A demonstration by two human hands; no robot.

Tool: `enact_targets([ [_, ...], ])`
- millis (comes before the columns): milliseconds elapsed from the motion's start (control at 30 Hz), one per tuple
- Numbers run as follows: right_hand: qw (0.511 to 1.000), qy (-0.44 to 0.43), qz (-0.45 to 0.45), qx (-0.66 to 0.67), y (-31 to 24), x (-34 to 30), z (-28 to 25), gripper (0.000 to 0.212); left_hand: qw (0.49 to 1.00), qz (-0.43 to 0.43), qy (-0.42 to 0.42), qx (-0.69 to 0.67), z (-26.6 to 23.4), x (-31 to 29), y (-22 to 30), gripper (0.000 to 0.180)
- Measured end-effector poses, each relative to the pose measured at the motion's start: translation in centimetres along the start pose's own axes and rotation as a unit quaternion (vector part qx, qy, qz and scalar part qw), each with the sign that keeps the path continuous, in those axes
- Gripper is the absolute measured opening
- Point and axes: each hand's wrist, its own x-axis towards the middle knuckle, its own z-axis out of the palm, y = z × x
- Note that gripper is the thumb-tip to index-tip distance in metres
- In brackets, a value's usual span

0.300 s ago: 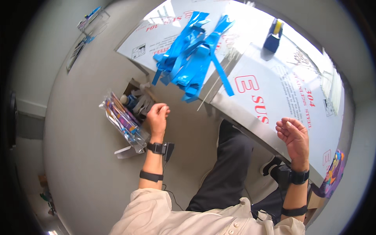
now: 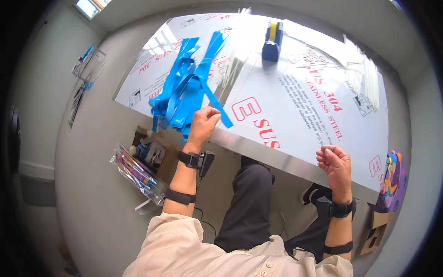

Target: Assembling a colorful kite by folding the plastic sail and attaching parts with tape.

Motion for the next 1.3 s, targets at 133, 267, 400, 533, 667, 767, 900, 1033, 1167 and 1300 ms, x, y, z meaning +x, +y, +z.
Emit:
enact_targets([
  [133,0.997,0.07,0.004,0.035,0.2,-0.3,-3.7,0.007,0.997,0.052,-0.054,0.015,6.8,-0.6,5.3,0.018],
  [267,0.984,0.177,-0.02,0.031,-0.9,-0.8,-9.5,0.006,0.987,-0.005,-0.141,-0.076,11.3,-5.2,10.7,0.014],
  [400,0.948,0.303,-0.075,-0.066,-2.9,-1.1,-19.0,0.004,0.969,0.014,-0.242,-0.048,12.1,-8.0,14.7,0.011],
  [533,0.857,0.463,-0.074,-0.214,-2.3,-3.9,-34.4,0.009,0.949,0.069,-0.309,0.017,16.4,-9.2,18.3,0.01],
  [667,0.647,0.664,0.016,-0.375,1.5,-8.1,-46.5,0.03,0.925,0.062,-0.37,0.055,21.2,-10.4,20.1,0.011],
  [767,0.606,0.686,0.06,-0.399,3.1,-9.6,-50.6,0.043,0.902,0.098,-0.414,0.074,24.0,-11.4,20.8,0.012],
  [900,0.581,0.667,0.099,-0.457,2.3,-9.2,-53.2,0.057,0.878,0.092,-0.455,0.119,26.7,-12.6,22.2,0.014],
  [1033,0.573,0.676,0.171,-0.431,1.7,-7.5,-53.7,0.049,0.87,0.078,-0.466,0.139,28.1,-13.0,22.3,0.015],
  [1167,0.657,0.64,0.142,-0.372,2.1,-6.6,-55.5,0.034,0.869,0.082,-0.471,0.131,29.3,-13.5,22.7,0.015],
  [1300,0.58,0.651,0.132,-0.471,2.4,-5.6,-55.5,0.028,0.863,0.101,-0.476,0.135,30.1,-13.8,23.0,0.015],
])
